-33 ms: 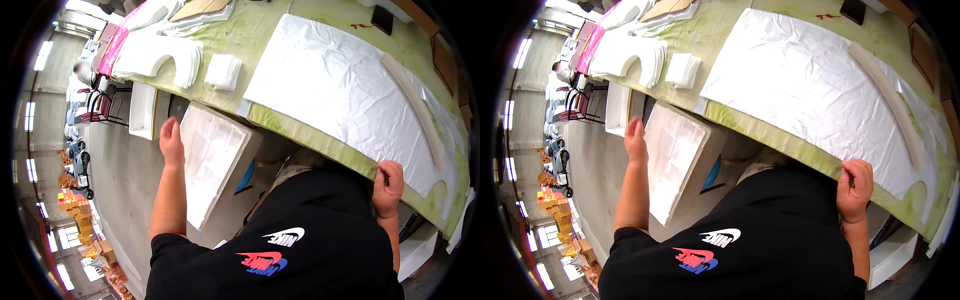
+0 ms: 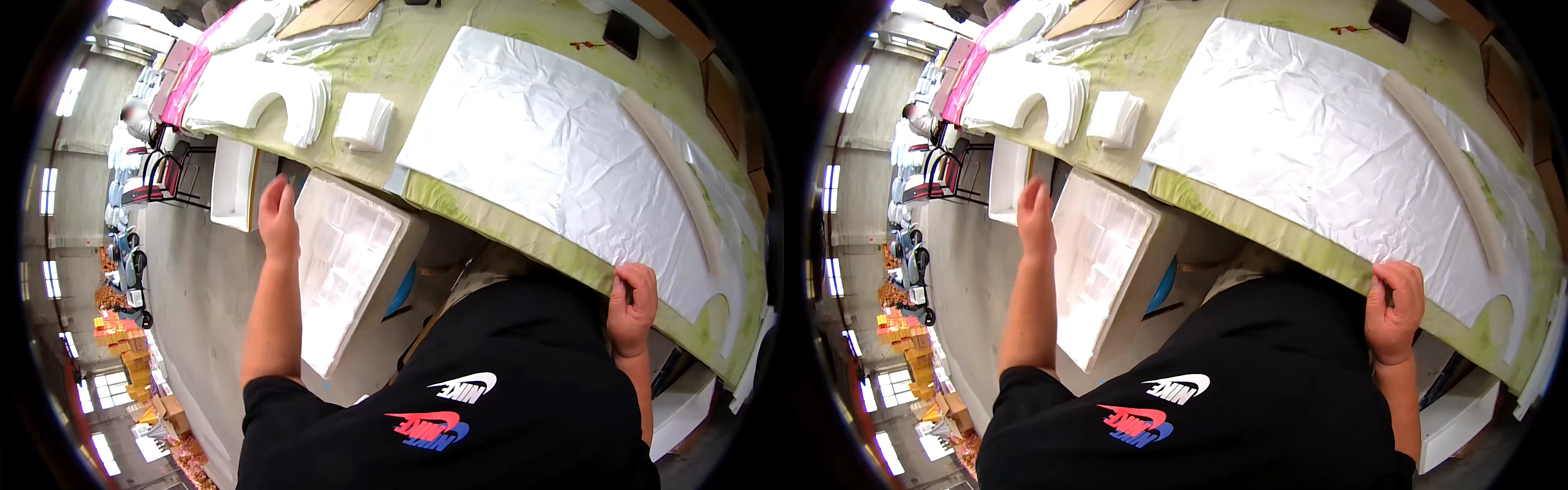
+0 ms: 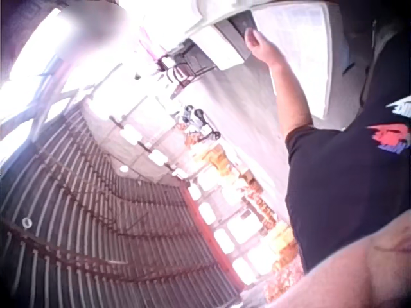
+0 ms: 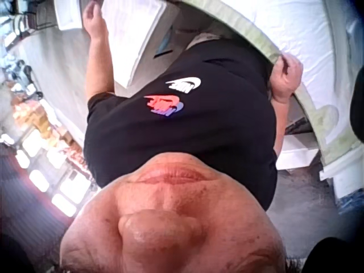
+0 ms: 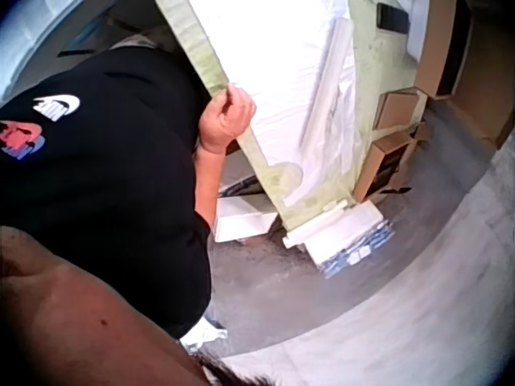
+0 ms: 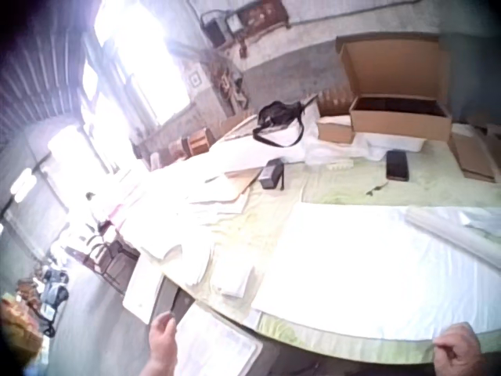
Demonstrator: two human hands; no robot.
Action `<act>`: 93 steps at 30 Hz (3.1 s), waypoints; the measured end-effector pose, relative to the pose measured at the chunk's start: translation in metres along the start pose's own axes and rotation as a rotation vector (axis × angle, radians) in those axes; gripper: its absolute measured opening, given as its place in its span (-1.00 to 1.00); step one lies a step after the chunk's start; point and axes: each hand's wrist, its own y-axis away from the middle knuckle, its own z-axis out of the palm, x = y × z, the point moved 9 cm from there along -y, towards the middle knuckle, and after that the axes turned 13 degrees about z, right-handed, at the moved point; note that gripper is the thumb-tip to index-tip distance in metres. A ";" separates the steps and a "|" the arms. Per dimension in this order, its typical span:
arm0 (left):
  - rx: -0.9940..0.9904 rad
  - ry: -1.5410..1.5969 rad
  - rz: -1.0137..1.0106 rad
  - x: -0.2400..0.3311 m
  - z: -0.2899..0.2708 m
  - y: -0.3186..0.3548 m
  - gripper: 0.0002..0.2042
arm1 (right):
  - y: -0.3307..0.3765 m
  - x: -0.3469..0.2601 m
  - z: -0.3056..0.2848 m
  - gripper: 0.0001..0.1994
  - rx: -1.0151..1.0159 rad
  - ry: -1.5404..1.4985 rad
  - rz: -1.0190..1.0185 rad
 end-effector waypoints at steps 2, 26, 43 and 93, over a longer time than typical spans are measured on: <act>-0.214 -0.046 0.019 0.050 0.059 -0.039 -0.50 | -0.001 -0.002 0.000 -0.83 0.007 -0.016 0.006; -0.891 -0.784 -0.184 0.059 0.215 -0.047 -0.14 | 0.000 -0.015 -0.002 -0.79 0.028 0.023 -0.130; -0.725 -0.367 -0.344 0.069 0.217 -0.034 -0.07 | 0.000 -0.018 0.000 -0.79 0.024 0.035 -0.153; -0.343 0.320 -0.314 0.007 -0.001 0.058 -0.59 | -0.052 -0.052 0.129 -0.18 -0.491 -0.561 0.107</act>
